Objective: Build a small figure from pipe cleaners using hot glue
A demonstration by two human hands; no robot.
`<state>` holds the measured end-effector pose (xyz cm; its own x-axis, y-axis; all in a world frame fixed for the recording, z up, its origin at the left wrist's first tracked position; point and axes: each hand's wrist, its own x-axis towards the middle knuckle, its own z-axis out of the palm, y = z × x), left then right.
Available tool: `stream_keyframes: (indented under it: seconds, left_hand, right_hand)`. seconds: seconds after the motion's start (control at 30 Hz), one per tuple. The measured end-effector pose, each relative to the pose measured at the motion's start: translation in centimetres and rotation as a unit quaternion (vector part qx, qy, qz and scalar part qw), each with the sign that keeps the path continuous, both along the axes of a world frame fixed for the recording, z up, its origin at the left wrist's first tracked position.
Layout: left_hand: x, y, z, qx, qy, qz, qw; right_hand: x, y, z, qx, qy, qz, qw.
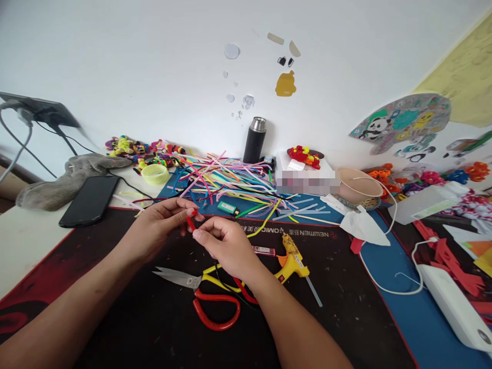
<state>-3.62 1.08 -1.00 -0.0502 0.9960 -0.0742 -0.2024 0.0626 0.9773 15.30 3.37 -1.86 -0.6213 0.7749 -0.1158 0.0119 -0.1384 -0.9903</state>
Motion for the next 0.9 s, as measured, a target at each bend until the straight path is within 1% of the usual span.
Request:
stream_keyframes:
  seconds: [0.13, 0.27, 0.53, 0.7, 0.9]
  left_hand:
    - [0.15, -0.19, -0.09, 0.003, 0.001, -0.029, 1.0]
    - [0.09, -0.29, 0.04, 0.003, -0.005, -0.041, 0.999]
    - [0.04, -0.29, 0.05, -0.026, -0.053, -0.058, 0.997]
    - [-0.09, -0.45, 0.07, -0.041, -0.064, -0.076, 0.994]
    - [-0.14, -0.48, 0.23, -0.025, -0.054, -0.078, 0.995]
  right_hand:
    - [0.01, 0.34, -0.25, 0.0, 0.002, -0.021, 1.0]
    - [0.02, 0.5, -0.22, -0.012, 0.011, -0.034, 0.999]
    - [0.2, 0.62, -0.39, -0.019, -0.003, -0.056, 0.998]
    - [0.22, 0.7, -0.27, -0.006, -0.022, -0.057, 0.998]
    - [0.32, 0.64, -0.33, -0.006, -0.016, -0.048, 0.999]
